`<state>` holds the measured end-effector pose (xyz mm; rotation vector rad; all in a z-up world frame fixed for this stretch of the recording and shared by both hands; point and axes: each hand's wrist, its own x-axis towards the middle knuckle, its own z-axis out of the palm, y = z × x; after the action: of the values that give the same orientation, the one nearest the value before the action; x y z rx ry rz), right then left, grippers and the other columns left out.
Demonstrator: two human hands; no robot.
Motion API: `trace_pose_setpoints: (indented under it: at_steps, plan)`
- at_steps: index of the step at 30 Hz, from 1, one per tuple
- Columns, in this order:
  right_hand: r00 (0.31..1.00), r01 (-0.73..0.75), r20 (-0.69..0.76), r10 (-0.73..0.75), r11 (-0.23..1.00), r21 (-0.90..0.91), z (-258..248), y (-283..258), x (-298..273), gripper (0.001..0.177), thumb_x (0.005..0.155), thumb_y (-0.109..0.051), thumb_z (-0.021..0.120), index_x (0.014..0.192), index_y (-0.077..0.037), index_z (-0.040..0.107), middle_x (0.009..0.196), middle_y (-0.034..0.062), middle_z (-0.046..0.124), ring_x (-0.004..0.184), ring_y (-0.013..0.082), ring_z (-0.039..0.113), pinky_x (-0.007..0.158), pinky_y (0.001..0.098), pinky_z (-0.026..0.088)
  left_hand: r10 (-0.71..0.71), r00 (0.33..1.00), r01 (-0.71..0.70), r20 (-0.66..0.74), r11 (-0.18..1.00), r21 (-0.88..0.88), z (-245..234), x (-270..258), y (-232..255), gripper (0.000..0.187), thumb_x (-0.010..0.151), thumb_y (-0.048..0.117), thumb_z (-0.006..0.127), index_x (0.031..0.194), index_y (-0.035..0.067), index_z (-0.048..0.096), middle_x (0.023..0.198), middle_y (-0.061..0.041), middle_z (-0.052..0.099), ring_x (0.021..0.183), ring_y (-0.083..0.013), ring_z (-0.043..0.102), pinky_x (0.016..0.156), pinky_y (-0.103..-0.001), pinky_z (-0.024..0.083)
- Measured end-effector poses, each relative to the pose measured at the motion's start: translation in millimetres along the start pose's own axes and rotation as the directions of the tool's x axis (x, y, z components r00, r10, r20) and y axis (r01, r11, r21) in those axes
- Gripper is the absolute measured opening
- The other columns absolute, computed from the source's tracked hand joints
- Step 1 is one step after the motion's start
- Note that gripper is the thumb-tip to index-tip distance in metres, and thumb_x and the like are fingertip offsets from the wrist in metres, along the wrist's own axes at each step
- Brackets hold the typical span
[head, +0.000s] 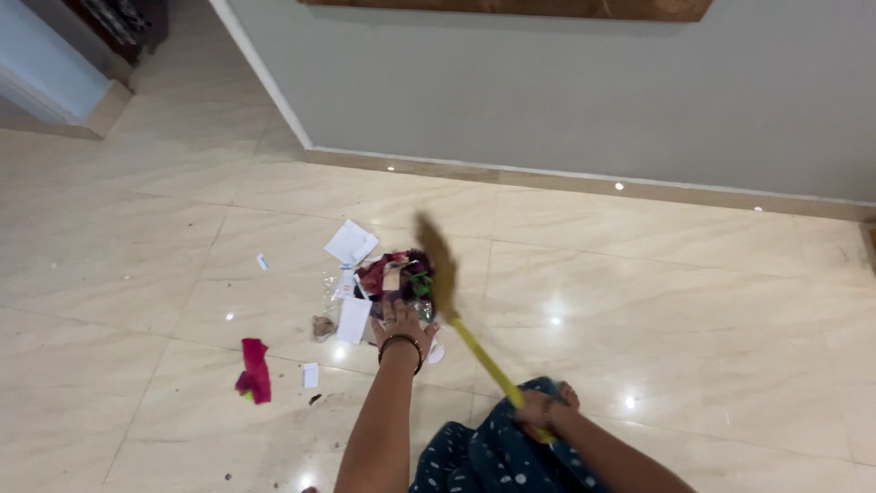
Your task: The person sweeps debris including paper scraps and fabric pieces across a tiled floor using a broom, gathering the items into a pile near a doorway.
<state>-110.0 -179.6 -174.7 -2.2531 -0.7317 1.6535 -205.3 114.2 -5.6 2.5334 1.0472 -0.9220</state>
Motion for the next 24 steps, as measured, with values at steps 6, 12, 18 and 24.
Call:
trace_pose_setpoints:
  at_steps: [6,12,18,24]
  plan:
    - [0.989,-0.048,-0.101,0.107,0.882,0.468,5.9,-157.3,-52.0,0.057,0.087,-0.005,0.068,0.140,-0.011,0.049,0.084,0.0173,0.068,0.071,0.0305,0.068,0.068,0.0460,0.052,-0.151,0.988,0.149,-0.008,0.980,-0.134,-0.4,-3.2,-32.4,0.079,0.101,0.061,0.033,0.164,0.022,0.006,0.173,-0.007,-0.004,0.159,-0.0264,-0.003,0.125,-0.059,0.009]
    - [0.915,-0.108,-0.399,-0.063,0.914,-0.391,-27.9,-211.0,-183.8,0.071,0.093,-0.011,0.052,0.159,-0.023,0.028,0.110,0.0170,0.067,0.089,0.0283,0.069,0.080,0.0413,0.057,-0.330,0.885,0.310,0.329,-0.112,-0.944,27.2,50.4,0.5,0.110,0.082,0.079,0.046,0.162,0.009,0.019,0.165,-0.018,0.026,0.150,-0.0357,0.028,0.119,-0.061,0.027]
    - [0.885,-0.241,-0.462,0.062,0.909,-0.339,-32.3,-184.5,-235.6,0.065,0.099,-0.019,0.051,0.158,-0.033,0.027,0.113,0.0105,0.065,0.089,0.0263,0.070,0.082,0.0401,0.059,-0.194,0.944,0.193,0.267,-0.333,-0.923,53.0,76.4,75.9,0.135,0.075,0.087,0.053,0.164,0.004,-0.007,0.163,-0.025,0.034,0.146,-0.0374,0.047,0.119,-0.049,0.038]
    - [0.756,-0.216,-0.653,0.038,0.957,-0.195,-16.0,-71.3,-230.9,0.064,0.090,-0.028,0.063,0.149,-0.034,0.039,0.114,0.0090,0.069,0.093,0.0283,0.070,0.082,0.0425,0.058,0.167,0.943,0.331,0.289,-0.344,-0.879,41.9,32.2,134.7,0.117,0.076,0.089,0.036,0.164,0.016,0.010,0.167,-0.016,0.023,0.151,-0.0328,0.030,0.122,-0.054,0.024]
